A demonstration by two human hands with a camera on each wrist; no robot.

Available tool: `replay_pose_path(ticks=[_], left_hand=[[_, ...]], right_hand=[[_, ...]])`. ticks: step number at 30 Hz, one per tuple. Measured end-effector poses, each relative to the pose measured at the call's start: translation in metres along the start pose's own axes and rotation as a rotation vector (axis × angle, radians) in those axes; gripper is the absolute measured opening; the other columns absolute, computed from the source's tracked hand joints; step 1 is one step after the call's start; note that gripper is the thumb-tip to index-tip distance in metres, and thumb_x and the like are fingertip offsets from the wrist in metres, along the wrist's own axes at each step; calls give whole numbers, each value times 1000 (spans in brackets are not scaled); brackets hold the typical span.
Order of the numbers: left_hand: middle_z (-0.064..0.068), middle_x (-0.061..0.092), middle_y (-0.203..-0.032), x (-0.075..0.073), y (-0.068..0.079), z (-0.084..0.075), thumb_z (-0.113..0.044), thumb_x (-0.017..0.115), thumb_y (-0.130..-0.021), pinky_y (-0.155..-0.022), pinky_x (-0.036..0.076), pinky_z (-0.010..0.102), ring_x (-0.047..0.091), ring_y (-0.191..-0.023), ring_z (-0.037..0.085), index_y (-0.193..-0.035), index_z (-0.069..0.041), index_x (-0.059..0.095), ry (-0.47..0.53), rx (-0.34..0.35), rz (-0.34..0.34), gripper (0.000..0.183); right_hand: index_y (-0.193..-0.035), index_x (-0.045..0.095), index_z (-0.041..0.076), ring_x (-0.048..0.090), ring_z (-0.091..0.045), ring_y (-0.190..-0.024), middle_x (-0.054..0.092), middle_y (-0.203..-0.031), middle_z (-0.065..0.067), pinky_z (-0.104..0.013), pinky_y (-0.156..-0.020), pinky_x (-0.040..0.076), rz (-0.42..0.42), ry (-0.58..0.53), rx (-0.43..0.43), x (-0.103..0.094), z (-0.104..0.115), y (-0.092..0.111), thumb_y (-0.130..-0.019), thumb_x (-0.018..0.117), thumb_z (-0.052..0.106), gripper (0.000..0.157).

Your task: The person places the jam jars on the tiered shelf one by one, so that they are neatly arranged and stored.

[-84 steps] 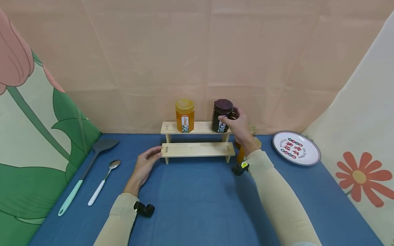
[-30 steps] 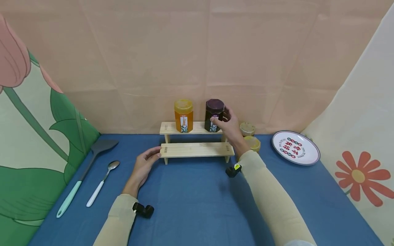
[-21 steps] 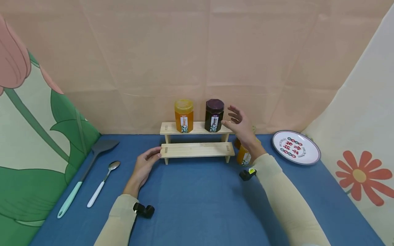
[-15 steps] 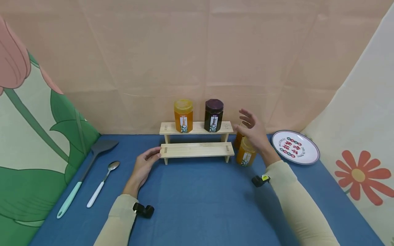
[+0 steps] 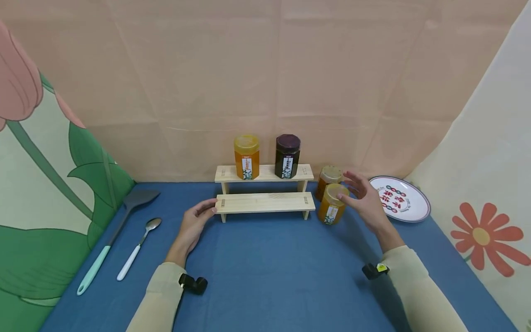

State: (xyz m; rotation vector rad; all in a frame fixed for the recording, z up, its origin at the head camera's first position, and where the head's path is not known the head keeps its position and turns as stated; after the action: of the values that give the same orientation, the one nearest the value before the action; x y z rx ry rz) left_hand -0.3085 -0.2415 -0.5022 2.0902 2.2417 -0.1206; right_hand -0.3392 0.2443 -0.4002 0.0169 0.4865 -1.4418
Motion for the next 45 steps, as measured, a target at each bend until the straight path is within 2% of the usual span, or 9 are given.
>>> replay_pose_path(ticks=[6,12,17,24,29,36,45], left_hand=[[9,55,-150,1,0,2,-30,67,-103,-107,49,18,55,-128,14,-146,-13,58,10,-7,0,48],[10,55,-150,1,-1,0,-31,67,-102,-106,49,17,56,-126,12,-146,-12,58,10,-4,-2,48],[10,55,-150,0,1,0,-30,67,-103,-106,49,17,57,-124,9,-146,-12,58,9,-2,0,48],[10,55,-150,1,0,-1,-31,68,-102,-104,50,15,57,-123,7,-146,-12,59,9,4,6,48],[10,55,-150,0,0,-2,-31,67,-102,-106,49,18,57,-124,8,-146,-13,58,-3,1,4,48],[10,54,-150,-1,1,-2,-30,67,-103,-106,48,16,57,-125,8,-146,-12,58,1,1,4,48],[10,55,-149,-1,0,-1,-30,67,-103,-105,49,17,57,-124,9,-146,-12,58,4,6,2,47]], right_hand=[[-160,34,14,38,-36,-149,39,-163,-15,-61,-126,28,-3,-19,41,2,-20,7,-95,77,19,78],[-161,32,15,34,-35,-153,36,-166,-12,-58,-128,26,-1,-11,108,7,-36,10,-94,79,26,82],[-162,30,17,37,-36,-151,42,-161,-16,-60,-127,27,11,13,150,13,-46,14,-93,79,29,86],[-161,30,15,45,-31,-143,46,-157,-14,-57,-124,34,6,2,171,20,-51,18,-93,80,29,85],[-161,31,15,45,-27,-141,46,-157,-13,-54,-123,36,4,-11,168,21,-53,15,-92,81,27,86],[-160,32,15,43,-30,-145,45,-158,-14,-57,-125,32,6,-39,177,21,-57,11,-92,81,26,85],[-160,33,16,46,-28,-141,45,-158,-14,-54,-122,37,4,-26,186,22,-60,11,-91,82,30,85]])
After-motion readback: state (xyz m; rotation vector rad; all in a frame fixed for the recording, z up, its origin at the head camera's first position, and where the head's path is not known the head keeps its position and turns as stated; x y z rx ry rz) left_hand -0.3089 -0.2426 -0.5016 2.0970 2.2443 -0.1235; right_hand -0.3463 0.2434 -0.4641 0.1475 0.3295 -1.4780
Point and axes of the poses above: each hand's wrist, its own y-axis away from the middle knuckle, its own x-axis out of the palm, z = x × y, the point moved 6 cm from there along -y, towards the middle knuckle
